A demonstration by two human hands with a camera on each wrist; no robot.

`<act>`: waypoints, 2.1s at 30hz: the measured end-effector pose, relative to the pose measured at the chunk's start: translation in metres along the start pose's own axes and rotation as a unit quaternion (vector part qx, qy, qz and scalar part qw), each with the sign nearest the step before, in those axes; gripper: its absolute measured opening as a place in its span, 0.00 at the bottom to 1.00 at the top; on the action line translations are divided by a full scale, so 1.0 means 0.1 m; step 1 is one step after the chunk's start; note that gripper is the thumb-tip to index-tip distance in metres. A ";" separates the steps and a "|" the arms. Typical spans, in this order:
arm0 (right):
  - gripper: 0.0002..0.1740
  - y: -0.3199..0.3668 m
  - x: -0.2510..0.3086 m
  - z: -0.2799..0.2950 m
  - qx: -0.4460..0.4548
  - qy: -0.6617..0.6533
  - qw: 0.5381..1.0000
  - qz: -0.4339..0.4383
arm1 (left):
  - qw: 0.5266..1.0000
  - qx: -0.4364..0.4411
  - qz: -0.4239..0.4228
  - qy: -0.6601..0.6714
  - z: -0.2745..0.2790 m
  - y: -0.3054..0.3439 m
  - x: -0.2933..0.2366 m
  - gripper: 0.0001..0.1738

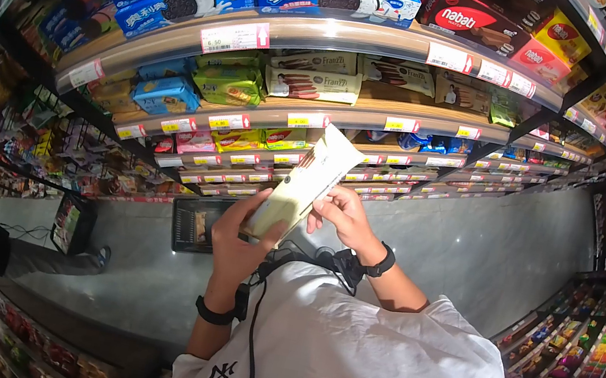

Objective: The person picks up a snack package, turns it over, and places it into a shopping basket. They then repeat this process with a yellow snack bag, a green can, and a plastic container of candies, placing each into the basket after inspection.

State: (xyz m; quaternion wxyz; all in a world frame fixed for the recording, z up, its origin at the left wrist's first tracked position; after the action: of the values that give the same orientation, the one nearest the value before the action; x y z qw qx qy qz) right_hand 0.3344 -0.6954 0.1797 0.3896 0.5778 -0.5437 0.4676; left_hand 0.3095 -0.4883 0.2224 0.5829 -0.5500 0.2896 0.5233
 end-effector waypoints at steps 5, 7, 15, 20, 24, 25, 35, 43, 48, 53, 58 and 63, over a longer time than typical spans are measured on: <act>0.14 0.00 0.02 -0.06 0.005 -0.010 1.000 -0.005 | 1.000 -0.016 -0.020 0.014 0.07 0.00 -0.04 0.29; 0.15 0.00 0.00 -0.09 0.007 -0.025 1.000 -0.017 | 0.999 -0.027 -0.026 0.021 0.09 0.00 -0.05 0.29; 0.31 -0.01 0.03 -0.29 0.034 -0.041 0.998 -0.016 | 0.990 -0.050 -0.131 -0.030 0.20 0.00 -0.21 0.27; 0.33 -0.02 0.04 -0.40 0.047 -0.050 0.997 -0.022 | 0.992 -0.084 -0.090 -0.010 0.28 0.03 -0.21 0.26; 0.31 -0.02 -0.05 -0.46 0.068 -0.062 0.995 -0.041 | 0.987 -0.108 -0.116 -0.012 0.39 0.06 -0.20 0.27; 0.30 -0.02 -0.11 -0.47 0.073 -0.051 0.995 -0.047 | 0.984 -0.113 -0.138 -0.022 0.43 0.06 -0.21 0.28; 0.30 -0.02 -0.28 -0.76 0.097 -0.021 0.993 -0.070 | 0.981 -0.125 -0.140 -0.056 0.77 0.08 -0.19 0.26; 0.26 -0.06 -0.46 -0.96 0.120 -0.020 0.989 -0.081 | 0.976 -0.147 -0.123 -0.101 1.02 0.14 -0.10 0.27; 0.23 -0.10 -0.46 -0.88 0.123 -0.033 0.988 -0.087 | 0.979 -0.150 -0.070 -0.119 0.94 0.11 -0.07 0.22; 0.22 -0.10 -0.33 -0.52 0.062 -0.026 0.994 -0.082 | 0.985 -0.115 -0.099 -0.083 0.60 -0.05 -0.17 0.20; 0.20 -0.28 -0.21 0.15 0.072 -0.047 0.996 -0.034 | 0.975 -0.068 -0.161 -0.134 0.02 -0.19 -0.28 0.19; 0.19 -0.46 0.14 0.90 0.021 -0.078 0.997 -0.005 | 0.964 -0.076 -0.214 -0.135 -0.66 -0.26 -0.44 0.19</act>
State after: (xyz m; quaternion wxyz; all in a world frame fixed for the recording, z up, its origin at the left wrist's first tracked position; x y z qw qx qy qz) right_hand 0.3901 -0.7803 0.1730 0.3359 0.6236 -0.5594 0.4304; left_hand 0.3369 -0.5594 0.2565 0.6719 -0.5657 0.0430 0.4762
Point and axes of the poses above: each hand's wrist, its own y-axis away from the middle knuckle, its own z-axis out of the back of the hand, x = y × z, the point moved 6 cm from there along -y, towards the middle knuckle, and after that the axes turned 13 degrees about -x, right-handed, at the moved point
